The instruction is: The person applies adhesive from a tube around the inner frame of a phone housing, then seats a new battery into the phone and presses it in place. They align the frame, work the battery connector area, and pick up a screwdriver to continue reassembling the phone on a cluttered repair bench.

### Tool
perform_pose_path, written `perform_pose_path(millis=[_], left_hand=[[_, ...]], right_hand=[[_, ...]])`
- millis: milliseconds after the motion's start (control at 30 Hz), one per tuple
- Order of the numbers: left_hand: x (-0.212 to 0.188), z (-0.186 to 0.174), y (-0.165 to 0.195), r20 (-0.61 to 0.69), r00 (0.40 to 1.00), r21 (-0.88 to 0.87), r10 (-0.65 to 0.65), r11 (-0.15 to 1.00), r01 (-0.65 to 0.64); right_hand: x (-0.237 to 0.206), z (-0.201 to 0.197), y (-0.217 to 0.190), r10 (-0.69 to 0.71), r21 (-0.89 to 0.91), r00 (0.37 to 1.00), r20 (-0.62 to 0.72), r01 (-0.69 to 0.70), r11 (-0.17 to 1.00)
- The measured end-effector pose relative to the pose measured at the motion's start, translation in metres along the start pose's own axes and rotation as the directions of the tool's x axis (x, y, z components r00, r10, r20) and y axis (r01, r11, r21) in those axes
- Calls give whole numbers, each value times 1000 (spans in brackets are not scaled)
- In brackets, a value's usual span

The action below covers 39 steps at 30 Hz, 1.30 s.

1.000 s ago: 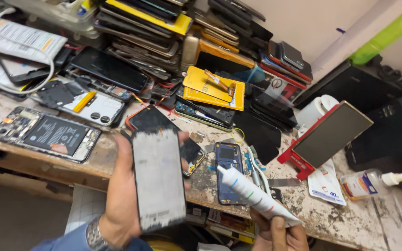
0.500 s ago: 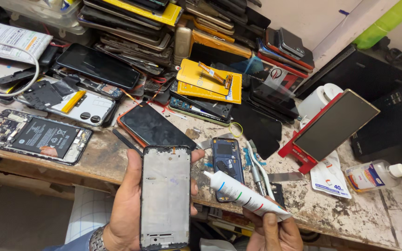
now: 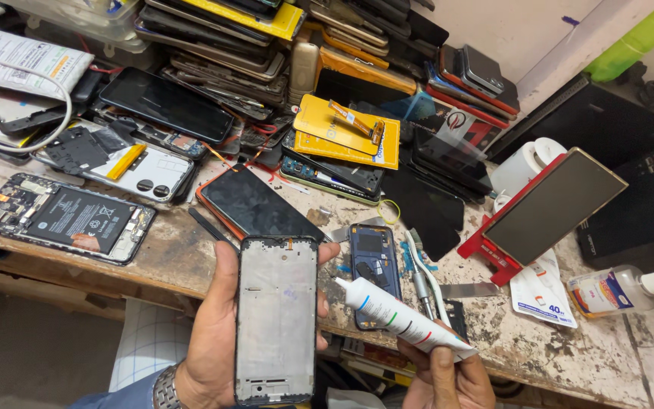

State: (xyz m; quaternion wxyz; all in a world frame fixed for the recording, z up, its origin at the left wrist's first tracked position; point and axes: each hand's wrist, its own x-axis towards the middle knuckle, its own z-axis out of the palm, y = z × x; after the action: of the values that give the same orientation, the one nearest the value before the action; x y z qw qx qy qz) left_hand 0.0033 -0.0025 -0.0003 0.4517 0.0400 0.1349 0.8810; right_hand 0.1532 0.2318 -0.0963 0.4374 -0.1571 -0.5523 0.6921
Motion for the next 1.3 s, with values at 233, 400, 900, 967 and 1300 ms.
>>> perform_pose_path(millis=[233,400,900,967,1300], left_hand=[[-1,-1,-4,53,997,38,48,998,-50],[-4,-2,-16,62,991,74,115,990,-119],[-4,0,-9,148,989,-7,17,1000,-16],[-4,1,-7,87,996,-13,-18,1000,19],[-4,-1,-4,39,997,-9,-62,998,62]], right_hand=[[5,-6,7,131,149,991,11,-132,980],[10,-12,17,302,250,953,23,-297,921],[11,-15,21,369,283,926,77,-376,883],[11,-16,23,395,282,914,89,-404,870],[12,-14,25,475,266,876,85,-479,836]])
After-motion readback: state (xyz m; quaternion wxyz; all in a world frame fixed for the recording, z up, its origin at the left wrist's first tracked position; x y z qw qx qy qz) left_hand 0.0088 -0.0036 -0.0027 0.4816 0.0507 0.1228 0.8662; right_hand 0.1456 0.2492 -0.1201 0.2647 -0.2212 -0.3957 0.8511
